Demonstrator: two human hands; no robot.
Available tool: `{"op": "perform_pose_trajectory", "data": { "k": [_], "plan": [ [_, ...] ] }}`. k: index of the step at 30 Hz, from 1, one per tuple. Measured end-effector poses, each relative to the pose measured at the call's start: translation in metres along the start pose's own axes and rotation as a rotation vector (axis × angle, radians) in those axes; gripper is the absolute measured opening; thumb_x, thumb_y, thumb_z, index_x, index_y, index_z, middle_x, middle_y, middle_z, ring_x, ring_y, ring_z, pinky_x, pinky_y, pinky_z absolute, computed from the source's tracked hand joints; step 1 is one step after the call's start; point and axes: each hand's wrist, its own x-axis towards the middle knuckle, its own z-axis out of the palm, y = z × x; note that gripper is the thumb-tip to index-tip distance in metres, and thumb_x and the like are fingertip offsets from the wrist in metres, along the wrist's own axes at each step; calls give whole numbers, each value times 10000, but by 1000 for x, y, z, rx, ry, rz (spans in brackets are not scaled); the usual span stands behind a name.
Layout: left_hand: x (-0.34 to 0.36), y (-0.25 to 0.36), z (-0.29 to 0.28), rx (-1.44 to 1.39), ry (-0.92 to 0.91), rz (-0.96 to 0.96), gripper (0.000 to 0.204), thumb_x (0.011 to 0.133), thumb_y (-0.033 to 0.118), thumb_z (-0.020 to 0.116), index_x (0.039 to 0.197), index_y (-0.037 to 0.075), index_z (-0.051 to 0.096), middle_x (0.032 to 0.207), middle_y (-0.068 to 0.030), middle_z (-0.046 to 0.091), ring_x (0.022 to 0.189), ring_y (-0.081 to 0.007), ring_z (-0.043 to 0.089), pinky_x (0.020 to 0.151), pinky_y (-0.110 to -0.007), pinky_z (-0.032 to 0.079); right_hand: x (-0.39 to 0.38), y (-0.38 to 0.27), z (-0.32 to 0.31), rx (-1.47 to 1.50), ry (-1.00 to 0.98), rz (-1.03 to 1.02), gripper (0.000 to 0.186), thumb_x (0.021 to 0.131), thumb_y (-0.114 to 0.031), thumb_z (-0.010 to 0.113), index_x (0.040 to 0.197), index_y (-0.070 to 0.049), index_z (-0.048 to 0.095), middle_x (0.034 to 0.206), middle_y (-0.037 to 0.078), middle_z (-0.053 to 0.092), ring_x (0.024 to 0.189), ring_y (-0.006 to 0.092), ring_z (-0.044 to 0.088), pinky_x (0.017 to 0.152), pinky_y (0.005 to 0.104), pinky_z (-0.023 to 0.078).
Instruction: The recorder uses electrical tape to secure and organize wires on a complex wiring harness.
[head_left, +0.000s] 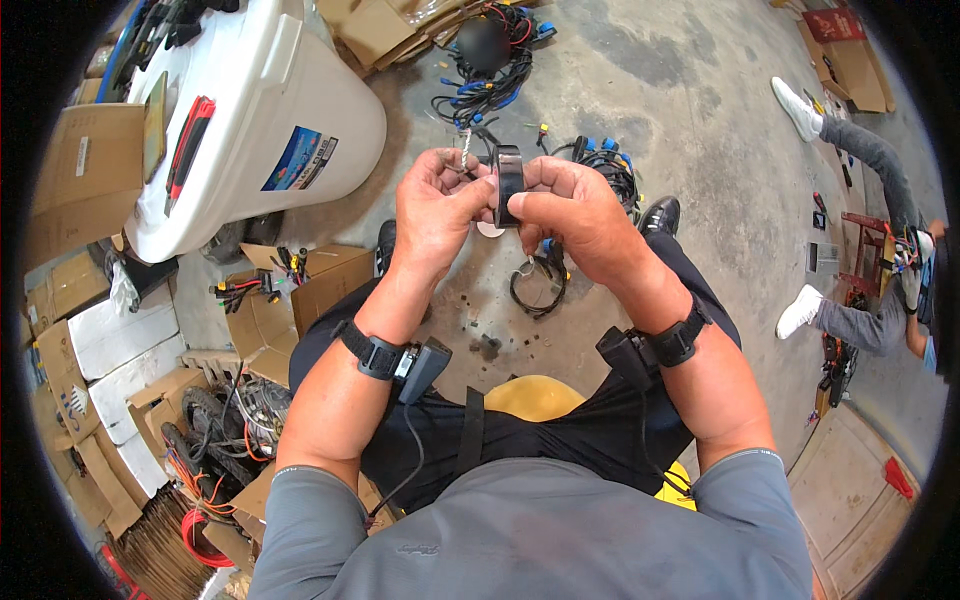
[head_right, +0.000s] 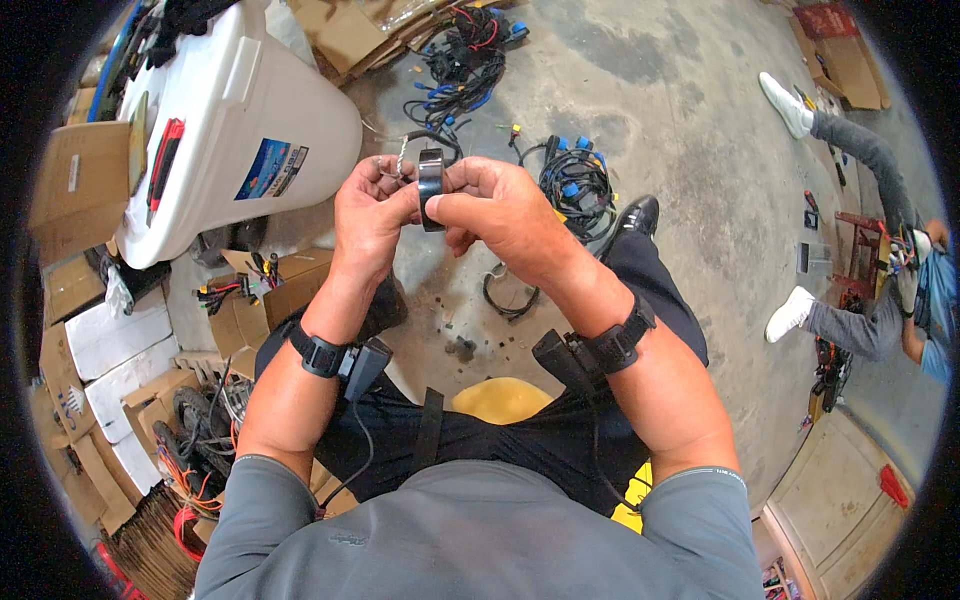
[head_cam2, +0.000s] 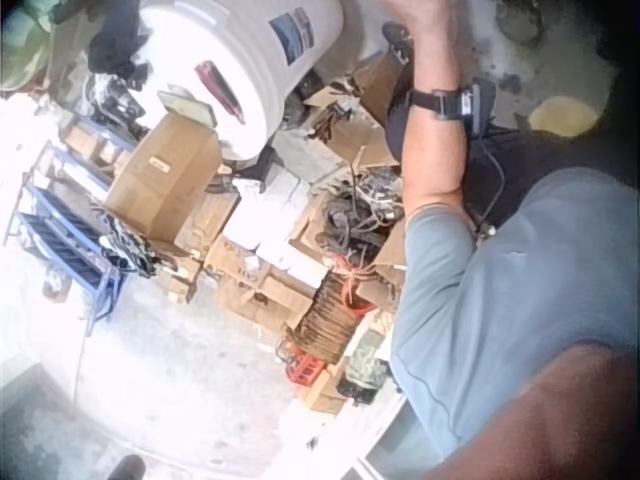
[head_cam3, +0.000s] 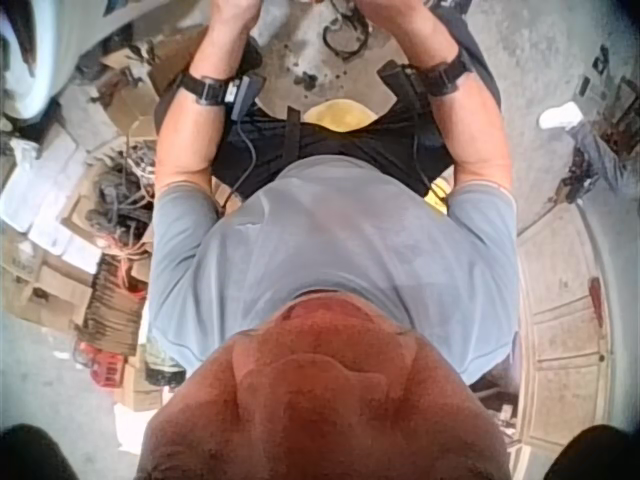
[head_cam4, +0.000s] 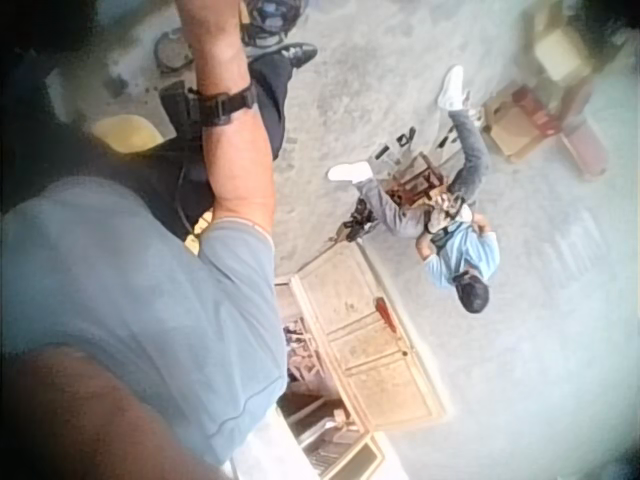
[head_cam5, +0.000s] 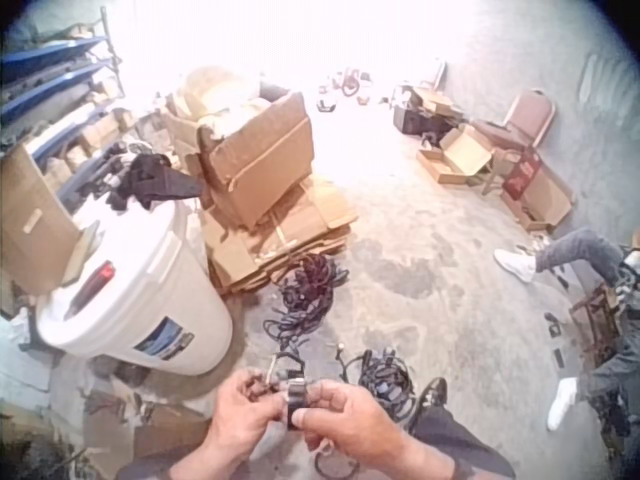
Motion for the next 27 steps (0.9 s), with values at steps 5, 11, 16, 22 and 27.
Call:
{"op": "perform_pose_trajectory", "data": {
  "k": [5, 11, 16, 22, 27],
  "plan": [
    [0, -1, -1, 44, 0, 20, 257, 832, -24, 660, 1038, -52, 508, 927, -101, 630, 693, -113, 616, 567, -242, 525, -2, -7, -1, -63, -9, 27, 238, 860, -200, 671, 922, 25, 627, 756, 35, 620, 595, 96, 586, 550, 247, 486],
    [-1, -2, 0, 45, -15, 50, 308, 825, 24, 705, 1078, -26, 537, 923, -65, 639, 745, -105, 609, 608, -234, 515, 1, 1, -5, -74, 16, 31, 292, 888, -274, 641, 907, 18, 637, 744, 53, 628, 596, 103, 594, 549, 250, 485],
    [2, -3, -7, 72, -26, -13, 315, 819, 40, 716, 1076, -18, 543, 901, -54, 645, 723, -104, 616, 600, -237, 522, 3, -4, -7, 13, 51, 66, 288, 899, -283, 634, 949, 1, 654, 730, 46, 636, 587, 113, 589, 562, 250, 491],
    [5, -1, -11, 115, -125, -167, 287, 808, 57, 725, 1039, 6, 562, 865, -52, 657, 670, -105, 634, 557, -233, 511, 2, -18, -16, -535, 62, -281, 230, 810, -59, 689, 1037, -34, 663, 988, 63, 608, 707, 124, 606, 648, 258, 509],
    [6, -2, -8, 175, -161, -220, 228, 824, 64, 703, 1009, 21, 576, 827, -54, 661, 664, -109, 650, 541, -227, 503, 3, -17, -24, -790, -45, -435, 239, 775, -36, 708, 1005, -77, 658, 1020, 77, 564, 722, 132, 583, 666, 274, 500]
  ]
}}
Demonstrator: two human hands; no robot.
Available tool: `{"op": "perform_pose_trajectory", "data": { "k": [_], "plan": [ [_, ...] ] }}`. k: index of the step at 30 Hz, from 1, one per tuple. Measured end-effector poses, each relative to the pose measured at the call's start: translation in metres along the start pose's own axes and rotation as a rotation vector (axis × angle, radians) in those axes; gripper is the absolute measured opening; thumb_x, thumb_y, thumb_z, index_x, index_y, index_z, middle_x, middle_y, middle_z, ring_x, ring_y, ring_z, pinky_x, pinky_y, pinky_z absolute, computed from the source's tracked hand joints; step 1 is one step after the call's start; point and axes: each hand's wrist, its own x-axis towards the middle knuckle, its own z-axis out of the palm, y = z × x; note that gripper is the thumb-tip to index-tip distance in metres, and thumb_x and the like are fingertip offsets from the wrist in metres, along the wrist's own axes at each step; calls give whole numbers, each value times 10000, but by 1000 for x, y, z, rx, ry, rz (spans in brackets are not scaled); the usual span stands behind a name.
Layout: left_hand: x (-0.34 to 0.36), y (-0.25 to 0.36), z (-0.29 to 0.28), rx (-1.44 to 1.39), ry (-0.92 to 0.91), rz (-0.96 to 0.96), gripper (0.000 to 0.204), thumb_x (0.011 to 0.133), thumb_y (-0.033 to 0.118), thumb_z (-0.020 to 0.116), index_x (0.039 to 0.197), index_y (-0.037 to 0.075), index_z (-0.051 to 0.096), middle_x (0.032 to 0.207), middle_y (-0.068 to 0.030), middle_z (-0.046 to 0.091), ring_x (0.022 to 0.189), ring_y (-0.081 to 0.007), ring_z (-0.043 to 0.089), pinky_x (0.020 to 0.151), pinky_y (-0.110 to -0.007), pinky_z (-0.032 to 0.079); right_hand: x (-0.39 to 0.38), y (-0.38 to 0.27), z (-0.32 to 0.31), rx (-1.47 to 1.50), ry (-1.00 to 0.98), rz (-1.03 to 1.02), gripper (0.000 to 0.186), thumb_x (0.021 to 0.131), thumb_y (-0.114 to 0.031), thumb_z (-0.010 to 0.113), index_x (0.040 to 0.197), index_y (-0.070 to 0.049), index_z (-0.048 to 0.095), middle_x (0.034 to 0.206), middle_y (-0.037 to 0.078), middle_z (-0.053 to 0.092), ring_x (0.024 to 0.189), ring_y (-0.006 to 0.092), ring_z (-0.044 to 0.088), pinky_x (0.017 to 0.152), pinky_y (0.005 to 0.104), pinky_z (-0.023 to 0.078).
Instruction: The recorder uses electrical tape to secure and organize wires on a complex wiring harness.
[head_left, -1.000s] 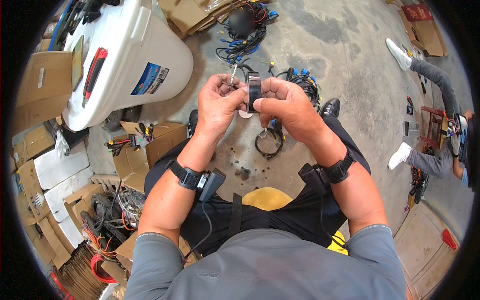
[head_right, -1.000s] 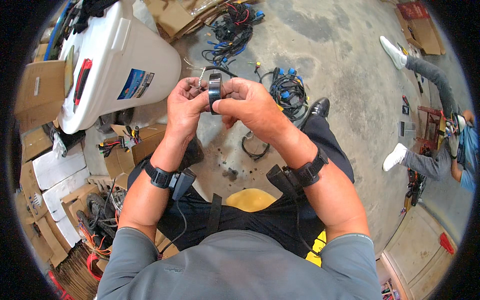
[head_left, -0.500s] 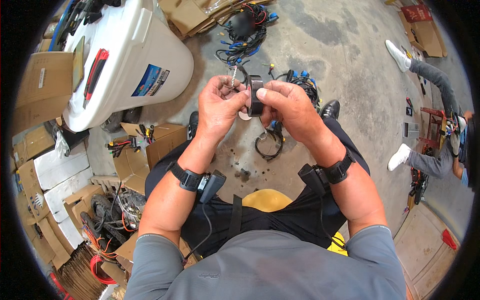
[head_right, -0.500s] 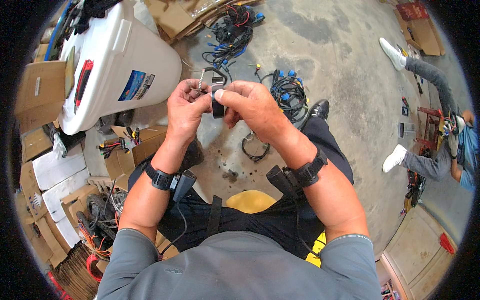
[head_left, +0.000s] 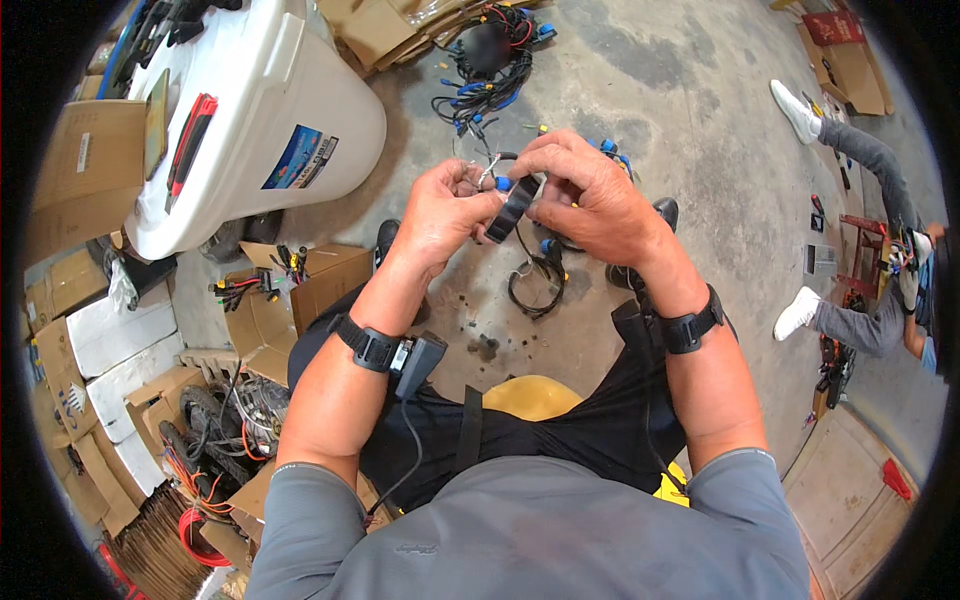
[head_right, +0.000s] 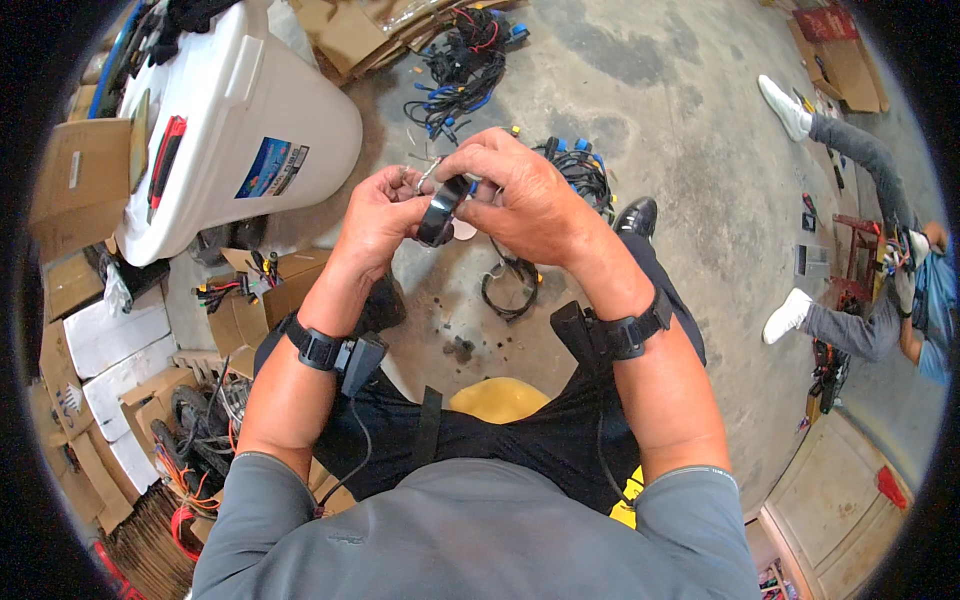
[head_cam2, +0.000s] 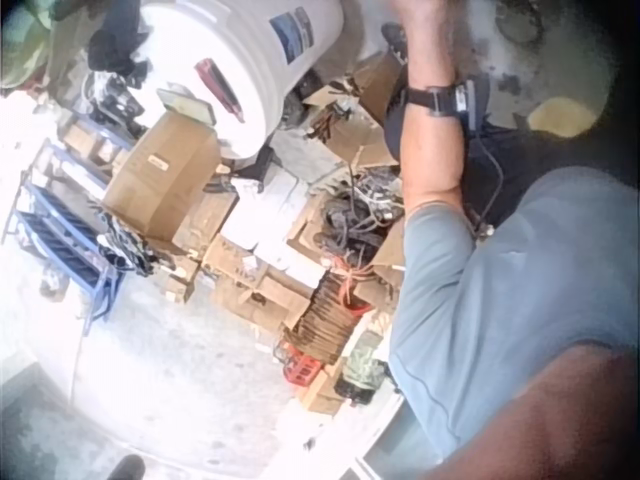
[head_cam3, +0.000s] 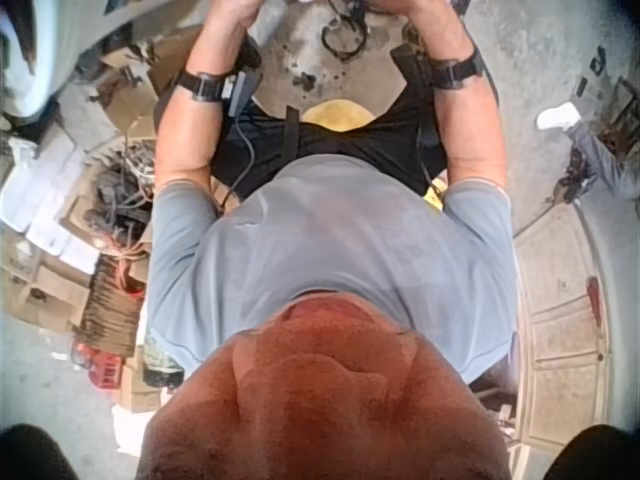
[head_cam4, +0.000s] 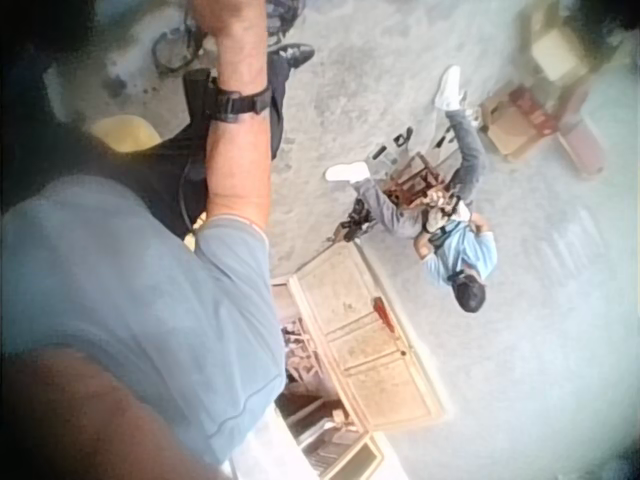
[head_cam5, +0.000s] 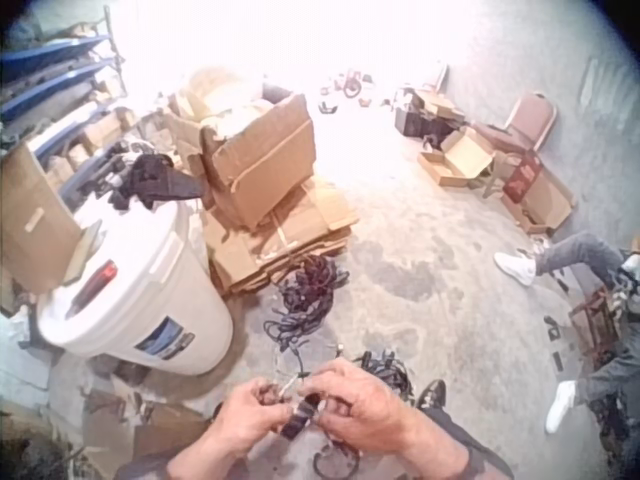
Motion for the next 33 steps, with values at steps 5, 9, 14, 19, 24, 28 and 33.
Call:
{"op": "perform_pose_trajectory", "data": {
  "k": [5, 9, 14, 19, 24, 28, 33],
  "plan": [
    [3, 1, -5, -32, 41, -49, 176, 881, 117, 646, 1004, 3, 592, 791, -59, 665, 668, -116, 645, 571, -232, 497, -2, -10, -16, -44, -31, 253, 230, 776, -83, 731, 984, -56, 637, 864, 53, 584, 665, 126, 512, 620, 275, 457],
    [9, -6, -4, 101, 86, 25, 178, 893, 118, 631, 1003, -18, 603, 810, -81, 674, 726, -126, 646, 640, -269, 510, -4, -12, -25, -95, 27, 382, 291, 768, -167, 742, 967, -1, 611, 777, 51, 583, 668, 110, 484, 606, 279, 436],
    [9, -3, -4, 49, 162, 206, 203, 887, 64, 627, 1054, -51, 617, 822, -85, 681, 760, -143, 642, 695, -281, 511, -8, -2, -24, 49, 114, 331, 345, 761, -214, 738, 966, 25, 596, 783, 44, 590, 681, 109, 501, 597, 290, 433],
    [10, -1, -11, 274, 221, 268, 312, 878, 34, 635, 1164, -78, 583, 838, -91, 677, 735, -145, 643, 683, -266, 515, -8, 1, -25, 305, 77, 400, 371, 779, -183, 732, 1036, 37, 579, 860, 56, 625, 745, 93, 544, 634, 260, 455],
    [1, 12, -8, -112, 51, 200, 438, 859, -4, 628, 1280, -58, 524, 886, -117, 676, 713, -148, 639, 653, -263, 519, -7, 0, -19, 457, 98, 324, 385, 806, -148, 726, 1101, 38, 564, 899, 71, 661, 739, 83, 565, 598, 241, 449],
    [-5, 20, -5, -214, -66, 224, 531, 811, -18, 667, 1316, -25, 505, 973, -137, 673, 778, -160, 641, 711, -270, 526, -8, -4, -21, 438, 43, 379, 390, 817, -153, 717, 1123, 31, 560, 900, 65, 670, 693, 73, 563, 527, 224, 429],
    [-5, 17, 0, -265, -84, 271, 663, 737, -19, 745, 1344, -8, 479, 1051, -126, 667, 872, -169, 643, 770, -269, 519, -7, -7, -20, 446, 18, 439, 384, 831, -177, 703, 1125, 26, 562, 912, 66, 675, 665, 66, 558, 496, 221, 419]
  ]
}}
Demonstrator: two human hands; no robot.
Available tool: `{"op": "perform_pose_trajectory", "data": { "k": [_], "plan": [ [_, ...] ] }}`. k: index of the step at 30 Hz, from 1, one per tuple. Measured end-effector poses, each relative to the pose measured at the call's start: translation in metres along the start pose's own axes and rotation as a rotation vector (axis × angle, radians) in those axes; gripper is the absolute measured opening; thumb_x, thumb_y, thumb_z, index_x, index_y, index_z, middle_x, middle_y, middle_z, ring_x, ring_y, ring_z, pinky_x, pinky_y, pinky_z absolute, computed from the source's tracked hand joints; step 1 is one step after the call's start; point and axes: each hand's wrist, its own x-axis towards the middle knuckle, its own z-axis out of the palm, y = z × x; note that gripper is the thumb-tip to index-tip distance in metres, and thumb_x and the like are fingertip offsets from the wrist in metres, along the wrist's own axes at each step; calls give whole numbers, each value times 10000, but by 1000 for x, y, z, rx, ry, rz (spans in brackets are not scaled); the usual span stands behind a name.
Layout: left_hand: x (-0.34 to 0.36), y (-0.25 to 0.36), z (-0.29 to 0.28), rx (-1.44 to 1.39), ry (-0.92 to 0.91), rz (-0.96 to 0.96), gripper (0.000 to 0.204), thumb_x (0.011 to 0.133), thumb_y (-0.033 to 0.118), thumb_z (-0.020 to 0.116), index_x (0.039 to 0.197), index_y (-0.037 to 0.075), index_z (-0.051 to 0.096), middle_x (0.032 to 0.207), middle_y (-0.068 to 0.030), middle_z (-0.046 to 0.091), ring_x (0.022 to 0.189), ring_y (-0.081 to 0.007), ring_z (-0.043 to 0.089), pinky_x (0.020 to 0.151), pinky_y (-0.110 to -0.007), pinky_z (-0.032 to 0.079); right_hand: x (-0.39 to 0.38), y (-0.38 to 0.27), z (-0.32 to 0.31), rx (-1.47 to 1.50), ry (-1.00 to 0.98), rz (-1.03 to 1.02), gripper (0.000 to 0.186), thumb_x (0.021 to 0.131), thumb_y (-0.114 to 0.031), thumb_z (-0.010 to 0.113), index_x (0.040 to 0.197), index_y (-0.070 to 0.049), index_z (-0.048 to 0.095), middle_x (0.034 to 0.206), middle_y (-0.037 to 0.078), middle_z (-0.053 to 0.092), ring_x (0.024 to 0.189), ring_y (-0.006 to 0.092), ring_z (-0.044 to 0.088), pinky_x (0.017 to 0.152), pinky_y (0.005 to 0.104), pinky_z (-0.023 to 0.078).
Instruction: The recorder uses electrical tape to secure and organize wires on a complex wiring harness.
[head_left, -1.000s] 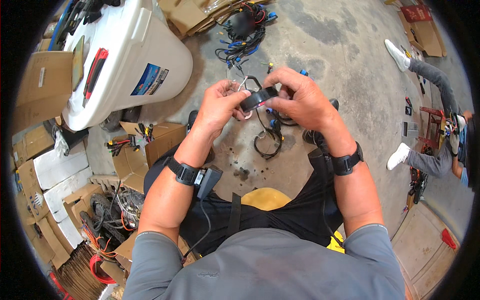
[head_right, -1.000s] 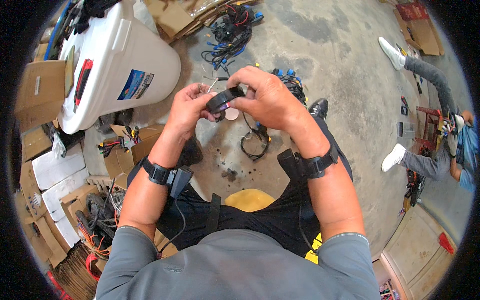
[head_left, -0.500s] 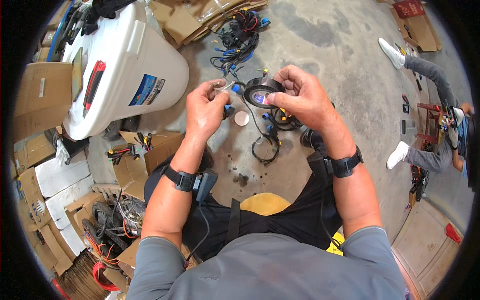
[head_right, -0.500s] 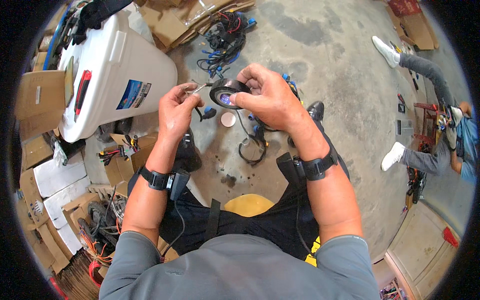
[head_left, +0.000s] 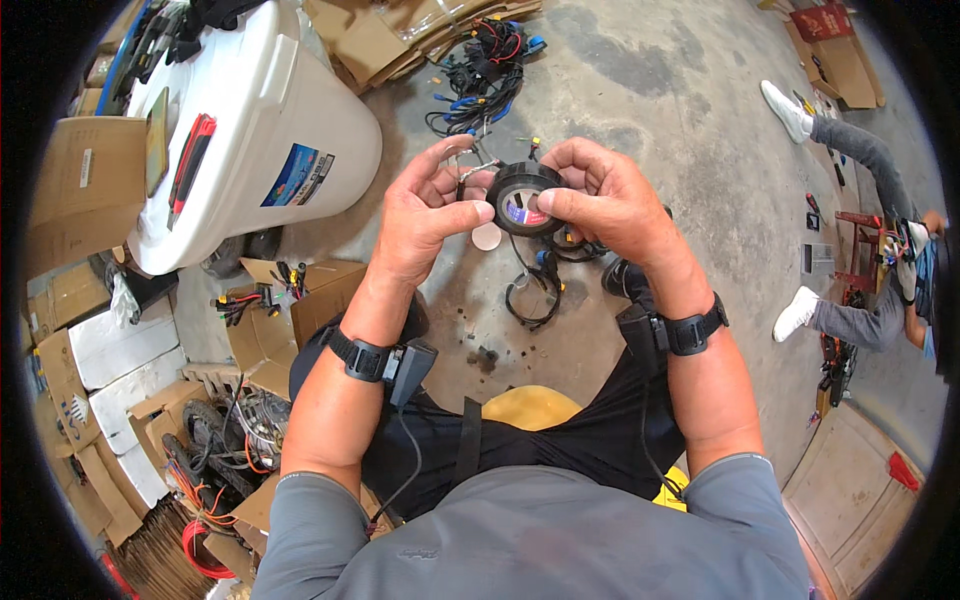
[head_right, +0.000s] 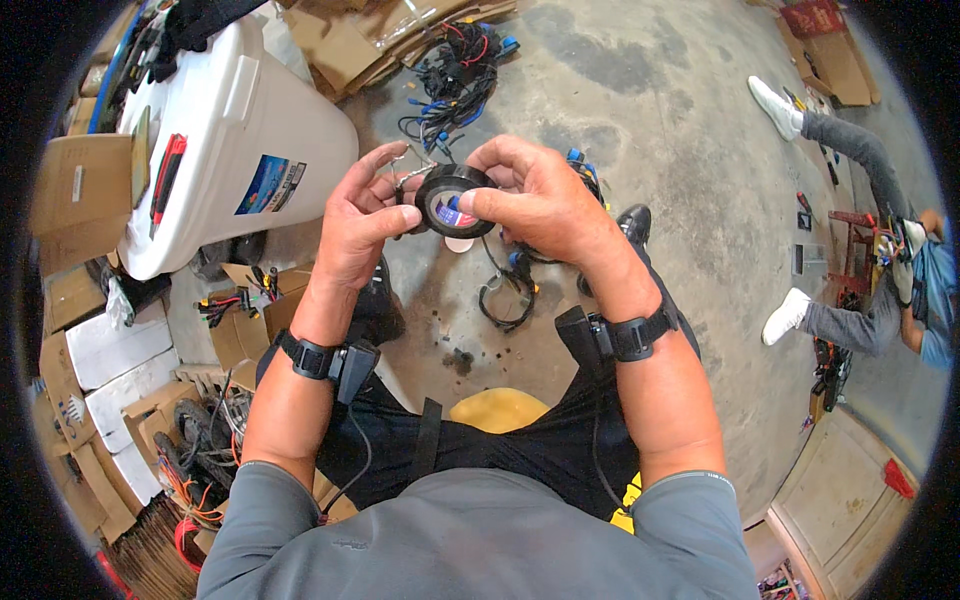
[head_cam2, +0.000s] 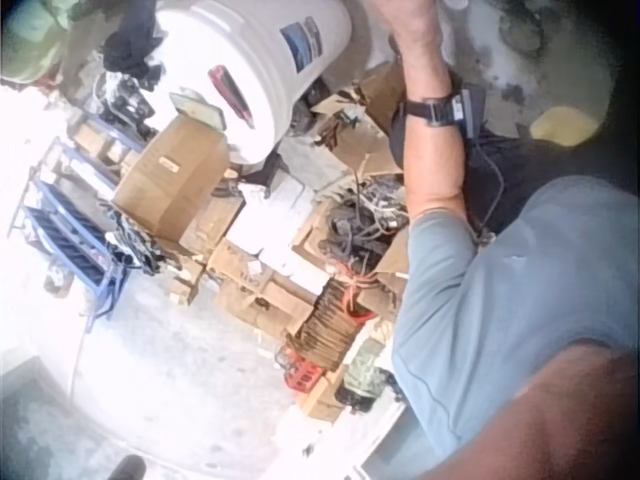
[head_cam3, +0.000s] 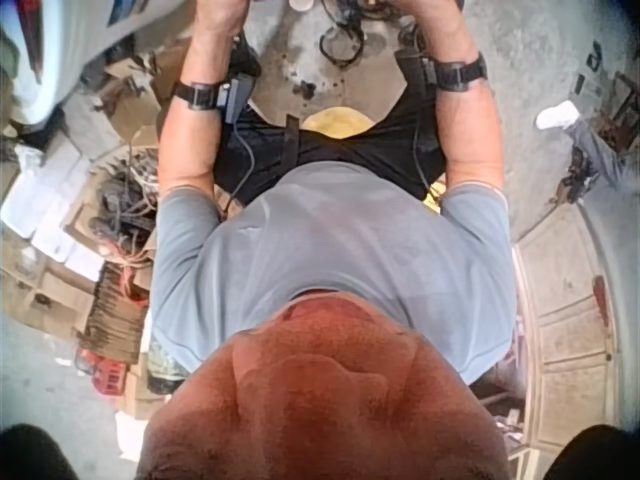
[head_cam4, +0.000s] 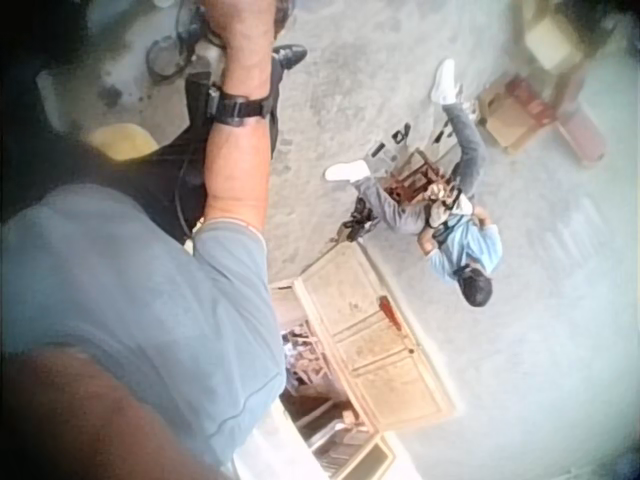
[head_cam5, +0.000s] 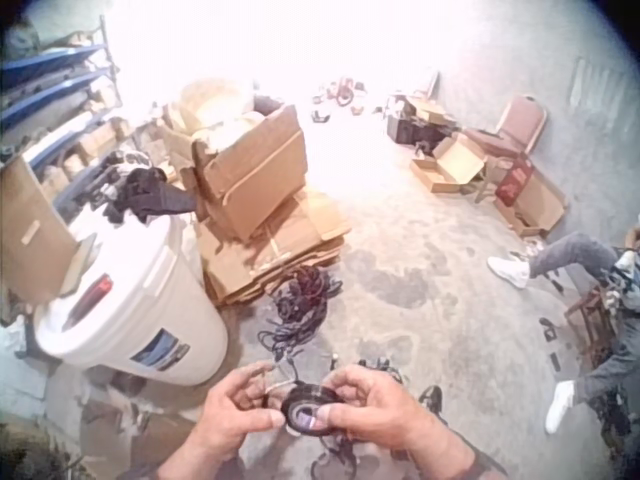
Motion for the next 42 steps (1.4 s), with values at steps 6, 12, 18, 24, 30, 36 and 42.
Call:
{"op": "perform_pose_trajectory", "data": {
  "k": [6, 12, 18, 24, 30, 36, 42],
  "plan": [
    [-2, 0, -3, 17, -5, -29, 698, 713, -38, 760, 1349, -1, 472, 1084, -132, 671, 946, -182, 654, 815, -276, 527, 3, 1, 9, 35, -70, 30, 385, 838, -148, 708, 1148, 29, 561, 928, 84, 681, 704, 86, 579, 558, 223, 446],
    [-2, 0, -1, -10, -3, 25, 692, 709, -68, 745, 1344, -20, 474, 1091, -131, 674, 966, -177, 652, 820, -275, 529, 1, -3, 11, -177, -42, -135, 342, 833, -113, 728, 1115, 28, 594, 949, 82, 675, 801, 93, 599, 664, 238, 483],
    [-3, 0, -1, 42, 5, 38, 677, 691, -75, 755, 1318, -36, 503, 1090, -126, 672, 986, -185, 650, 862, -299, 533, 0, -2, 15, -151, -42, -107, 310, 835, -131, 734, 1091, 7, 627, 937, 43, 665, 789, 77, 577, 653, 237, 468],
    [-5, -3, -1, 45, -19, 42, 679, 685, -100, 740, 1320, -37, 507, 1100, -114, 665, 1015, -189, 640, 874, -302, 526, 0, -5, 15, -151, -65, -31, 257, 863, -178, 712, 1039, -1, 652, 844, 20, 661, 733, 74, 570, 631, 246, 475],
    [-9, 4, 8, 262, -39, 91, 649, 697, -108, 712, 1312, -47, 513, 1126, -102, 649, 1038, -194, 630, 893, -323, 518, 1, -1, 14, -243, -88, -73, 242, 883, -225, 694, 993, -10, 669, 813, 22, 664, 706, 75, 577, 601, 249, 476],
    [-7, 3, 3, 284, -49, 138, 622, 705, -101, 705, 1298, -50, 523, 1137, -97, 637, 1055, -205, 632, 894, -335, 521, 3, 5, 8, -51, -164, -13, 215, 910, -220, 653, 1020, -37, 675, 815, 17, 671, 691, 75, 599, 585, 233, 498],
    [-5, 0, -2, 247, -42, 127, 601, 711, -118, 690, 1287, -47, 532, 1138, -101, 638, 1058, -218, 634, 881, -343, 531, 3, 7, 5, 32, -223, -22, 213, 930, -178, 608, 1056, -18, 669, 825, 41, 681, 685, 84, 621, 599, 236, 520]
  ]
}}
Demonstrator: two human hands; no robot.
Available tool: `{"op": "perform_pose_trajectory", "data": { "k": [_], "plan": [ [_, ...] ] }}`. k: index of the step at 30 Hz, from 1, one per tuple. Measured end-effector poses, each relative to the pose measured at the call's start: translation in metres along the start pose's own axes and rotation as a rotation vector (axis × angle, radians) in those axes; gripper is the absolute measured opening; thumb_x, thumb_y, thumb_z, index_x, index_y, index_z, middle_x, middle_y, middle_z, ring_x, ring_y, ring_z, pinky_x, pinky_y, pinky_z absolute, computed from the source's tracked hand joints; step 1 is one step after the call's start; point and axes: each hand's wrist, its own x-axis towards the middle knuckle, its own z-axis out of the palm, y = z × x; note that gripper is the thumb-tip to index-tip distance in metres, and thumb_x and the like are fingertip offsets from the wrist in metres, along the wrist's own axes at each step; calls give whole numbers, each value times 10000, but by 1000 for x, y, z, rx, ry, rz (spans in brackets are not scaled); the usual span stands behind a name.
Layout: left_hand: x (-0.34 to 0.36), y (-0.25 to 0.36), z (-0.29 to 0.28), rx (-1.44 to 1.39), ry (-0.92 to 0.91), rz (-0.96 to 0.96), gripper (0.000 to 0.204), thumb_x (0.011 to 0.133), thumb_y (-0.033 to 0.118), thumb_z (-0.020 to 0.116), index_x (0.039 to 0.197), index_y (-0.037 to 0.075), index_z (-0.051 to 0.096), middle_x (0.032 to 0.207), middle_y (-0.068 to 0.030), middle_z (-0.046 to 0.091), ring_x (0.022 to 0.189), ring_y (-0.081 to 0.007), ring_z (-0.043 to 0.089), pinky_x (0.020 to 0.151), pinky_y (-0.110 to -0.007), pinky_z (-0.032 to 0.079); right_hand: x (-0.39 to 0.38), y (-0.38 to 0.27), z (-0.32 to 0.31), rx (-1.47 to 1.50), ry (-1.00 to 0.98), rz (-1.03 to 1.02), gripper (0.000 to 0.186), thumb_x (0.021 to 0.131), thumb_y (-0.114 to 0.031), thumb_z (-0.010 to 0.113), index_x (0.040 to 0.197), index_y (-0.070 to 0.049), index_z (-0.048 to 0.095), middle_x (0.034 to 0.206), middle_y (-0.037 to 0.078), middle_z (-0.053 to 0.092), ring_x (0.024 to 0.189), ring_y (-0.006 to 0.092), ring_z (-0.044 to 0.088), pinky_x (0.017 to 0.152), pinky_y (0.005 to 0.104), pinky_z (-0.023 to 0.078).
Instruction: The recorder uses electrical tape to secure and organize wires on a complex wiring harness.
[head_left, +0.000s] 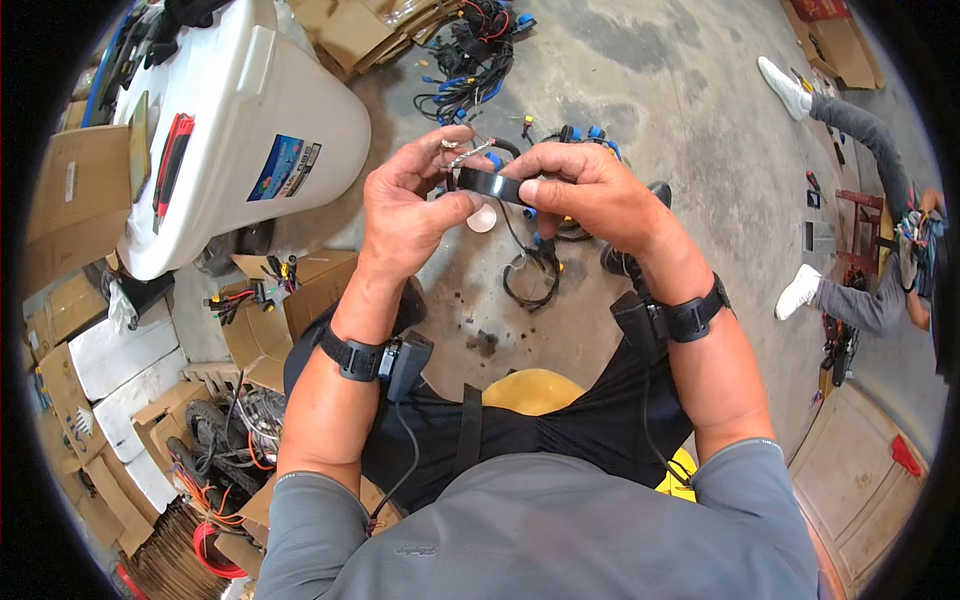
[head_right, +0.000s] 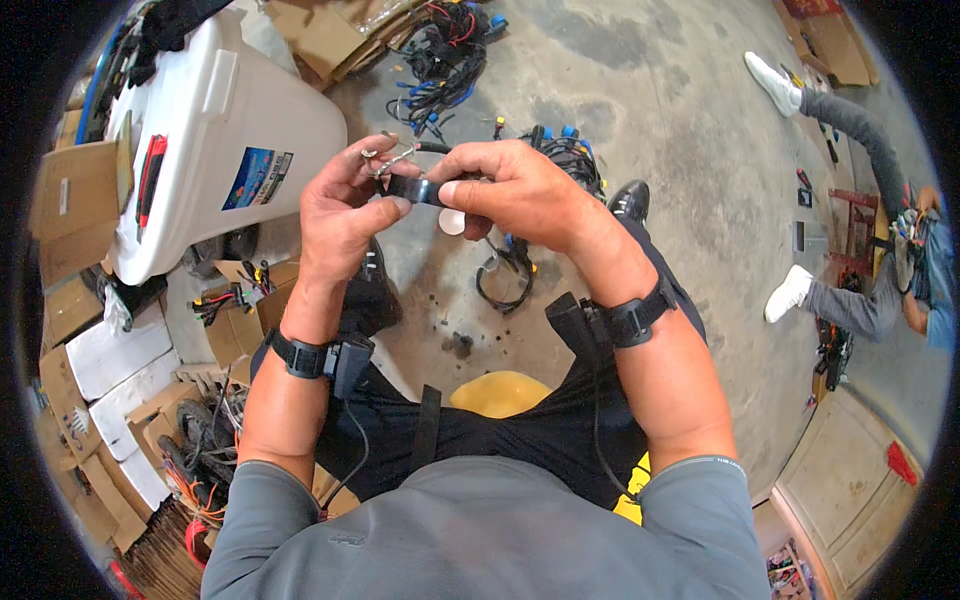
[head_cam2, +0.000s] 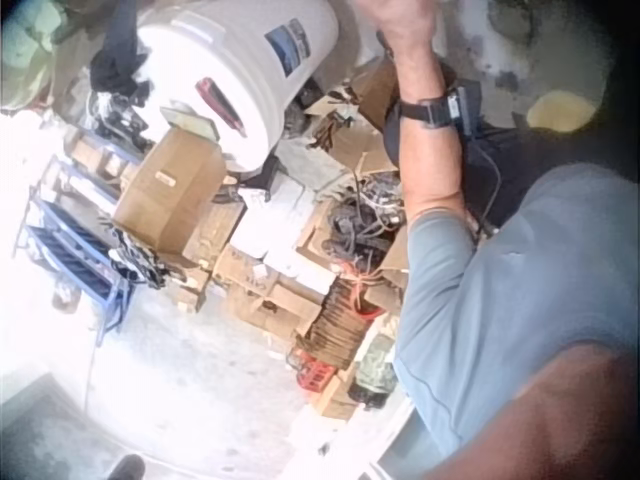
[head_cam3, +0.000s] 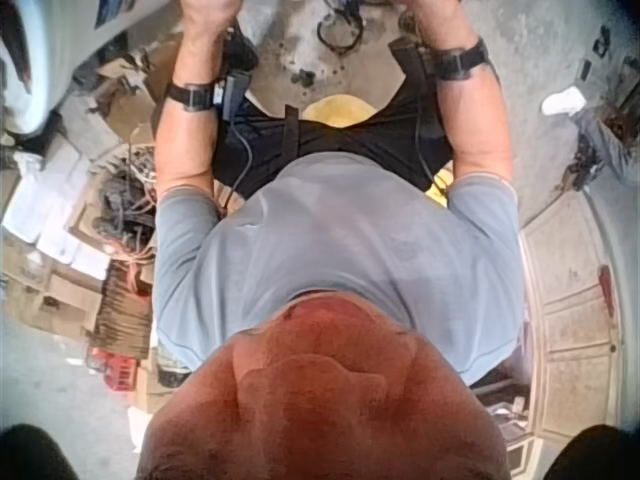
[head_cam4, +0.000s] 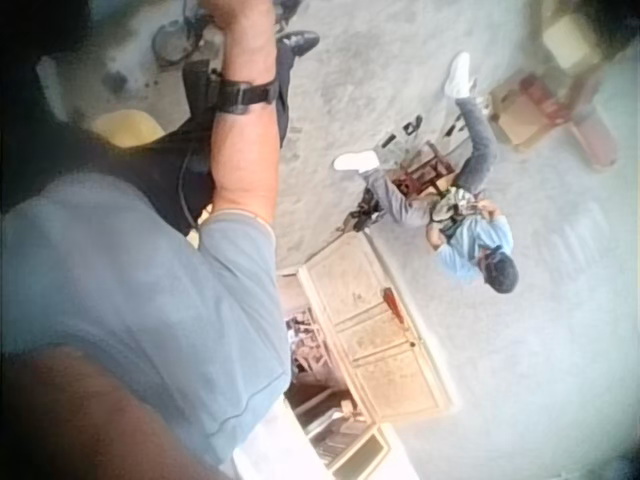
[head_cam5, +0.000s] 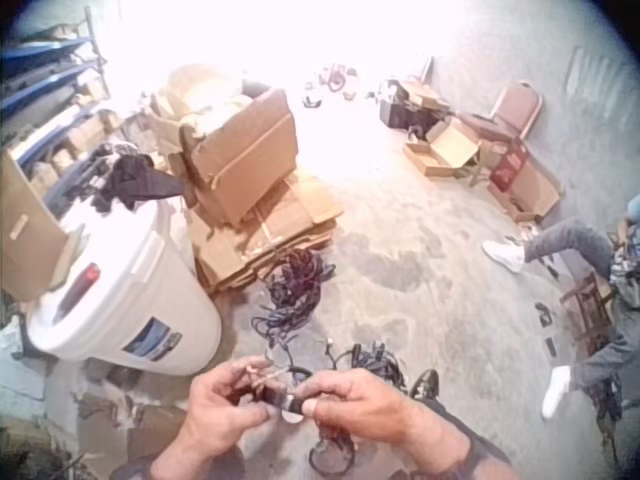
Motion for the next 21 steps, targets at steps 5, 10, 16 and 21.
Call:
{"op": "perform_pose_trajectory", "data": {
  "k": [5, 10, 16, 21],
  "plan": [
    [1, -2, -2, -96, -12, -4, 580, 717, -158, 658, 1272, -29, 551, 1142, -95, 639, 1083, -236, 631, 870, -348, 544, -1, -2, 1, 0, 5, 14, 211, 927, -154, 586, 1054, -5, 666, 808, 41, 673, 683, 95, 633, 613, 242, 530],
    [0, -3, -2, -119, -27, -6, 579, 717, -150, 675, 1269, -26, 556, 1150, -93, 640, 1081, -239, 633, 868, -350, 543, -1, -8, 5, -33, 56, 81, 227, 901, -195, 609, 1001, -1, 667, 771, 42, 646, 632, 102, 624, 571, 242, 518],
    [-3, 0, 9, -16, -32, -30, 558, 723, -109, 704, 1257, -24, 569, 1112, -98, 666, 1028, -195, 644, 844, -311, 538, 3, -3, 12, -178, 132, 116, 315, 884, -311, 666, 829, -2, 646, 669, 38, 609, 557, 98, 562, 504, 256, 464],
    [-5, -6, 8, 155, -63, 28, 558, 715, -67, 729, 1250, -13, 582, 1068, -99, 691, 971, -146, 647, 821, -276, 525, 9, 5, 10, -317, 132, 101, 395, 890, -377, 656, 759, -5, 636, 586, 22, 547, 519, 89, 492, 476, 287, 415]
  ]
}}
